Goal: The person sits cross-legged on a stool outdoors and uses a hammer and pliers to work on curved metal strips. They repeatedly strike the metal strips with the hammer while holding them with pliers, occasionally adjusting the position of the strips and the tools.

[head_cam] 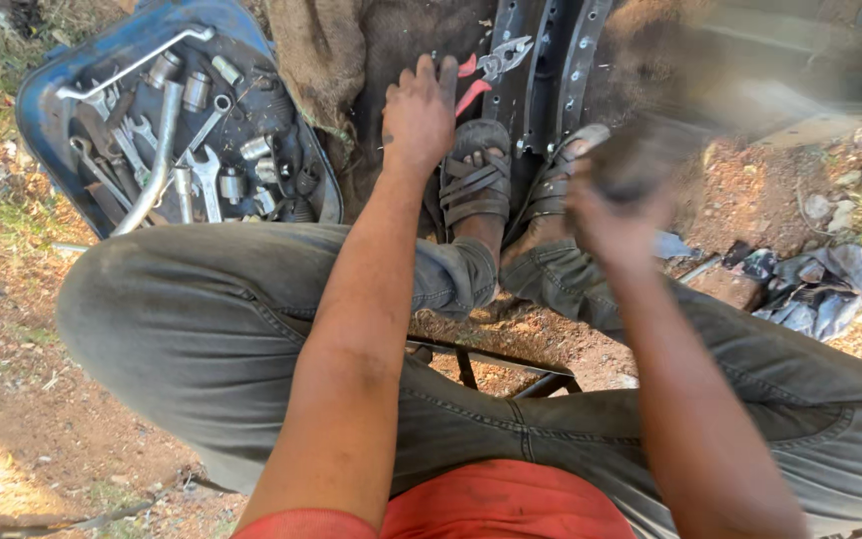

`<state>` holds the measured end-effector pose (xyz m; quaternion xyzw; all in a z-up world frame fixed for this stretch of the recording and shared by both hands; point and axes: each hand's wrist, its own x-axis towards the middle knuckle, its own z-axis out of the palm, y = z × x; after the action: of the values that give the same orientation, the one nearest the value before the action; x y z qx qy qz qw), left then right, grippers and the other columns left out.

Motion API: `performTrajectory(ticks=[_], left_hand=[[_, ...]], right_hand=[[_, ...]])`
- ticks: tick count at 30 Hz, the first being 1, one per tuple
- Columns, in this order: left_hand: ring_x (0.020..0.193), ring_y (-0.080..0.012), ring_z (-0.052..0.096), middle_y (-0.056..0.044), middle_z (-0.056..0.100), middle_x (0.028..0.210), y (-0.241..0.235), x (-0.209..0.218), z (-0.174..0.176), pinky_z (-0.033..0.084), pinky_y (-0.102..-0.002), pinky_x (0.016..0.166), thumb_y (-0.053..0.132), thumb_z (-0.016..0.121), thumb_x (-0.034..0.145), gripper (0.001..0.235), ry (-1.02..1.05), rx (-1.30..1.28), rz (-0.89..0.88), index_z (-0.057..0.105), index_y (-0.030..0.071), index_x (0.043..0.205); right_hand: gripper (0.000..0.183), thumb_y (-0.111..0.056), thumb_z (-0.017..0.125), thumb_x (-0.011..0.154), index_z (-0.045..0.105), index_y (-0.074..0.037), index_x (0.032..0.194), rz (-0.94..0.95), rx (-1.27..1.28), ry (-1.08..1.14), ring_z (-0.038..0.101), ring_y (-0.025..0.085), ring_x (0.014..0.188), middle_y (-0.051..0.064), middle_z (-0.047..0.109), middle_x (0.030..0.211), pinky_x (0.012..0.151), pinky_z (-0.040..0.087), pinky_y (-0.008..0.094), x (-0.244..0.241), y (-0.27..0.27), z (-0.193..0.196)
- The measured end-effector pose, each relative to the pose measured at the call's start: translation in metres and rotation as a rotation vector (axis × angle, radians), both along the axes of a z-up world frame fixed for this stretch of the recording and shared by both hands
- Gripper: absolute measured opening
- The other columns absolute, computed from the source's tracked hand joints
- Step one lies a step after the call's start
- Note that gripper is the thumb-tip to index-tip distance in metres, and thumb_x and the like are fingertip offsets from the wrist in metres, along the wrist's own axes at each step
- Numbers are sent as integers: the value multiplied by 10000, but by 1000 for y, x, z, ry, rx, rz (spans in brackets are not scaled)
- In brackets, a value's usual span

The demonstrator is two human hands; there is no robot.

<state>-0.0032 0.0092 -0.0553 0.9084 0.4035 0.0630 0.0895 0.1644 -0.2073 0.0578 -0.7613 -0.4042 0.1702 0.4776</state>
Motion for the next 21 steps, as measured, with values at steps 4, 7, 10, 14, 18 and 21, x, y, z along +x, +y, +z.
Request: performTrajectory(ticks=[4,7,10,14,18,21], left_hand=[[995,-369,628,-187,577,1201,5,3,-8,543,-483,756,125,724,776,624,27,-9,-4,508,71,1359],[1029,-375,631,-199,572,1281,-1,-8,-20,545,-490,782,137,748,738,688,1,9,8,511,87,1382],[1045,-397,636,-254,547,1355,13,0,-19,549,-494,804,158,767,747,738,-76,16,24,488,46,1421],[1084,-435,636,-330,509,1412,16,-4,-12,553,-477,871,157,753,720,815,-171,-43,74,445,-17,1454],[1132,-442,629,-322,512,1414,23,22,1,553,-479,920,142,745,734,800,-236,-76,13,443,-11,1458],[1090,-447,632,-293,538,1388,27,45,-1,545,-507,894,114,742,712,788,-105,-77,-154,455,-20,1434]], right_hand=[[724,-91,884,800,489,37,1394,69,-455,428,685,189,746,141,746,995,639,553,317,9,21,-59],[774,-80,837,744,419,39,1385,-149,-600,773,652,216,571,170,731,842,477,510,348,9,9,-15],[641,-85,840,777,520,112,1297,-207,-654,766,633,229,539,156,684,782,452,508,365,9,-8,43],[570,-58,805,744,577,40,1258,-270,-645,854,602,208,510,114,657,733,412,491,357,5,-64,76],[381,-30,785,821,578,150,1086,-357,-514,1057,570,228,498,128,598,715,402,461,355,5,-108,67],[282,-42,721,821,578,40,1050,-388,-399,1223,568,196,483,99,583,675,385,462,340,13,-114,56]])
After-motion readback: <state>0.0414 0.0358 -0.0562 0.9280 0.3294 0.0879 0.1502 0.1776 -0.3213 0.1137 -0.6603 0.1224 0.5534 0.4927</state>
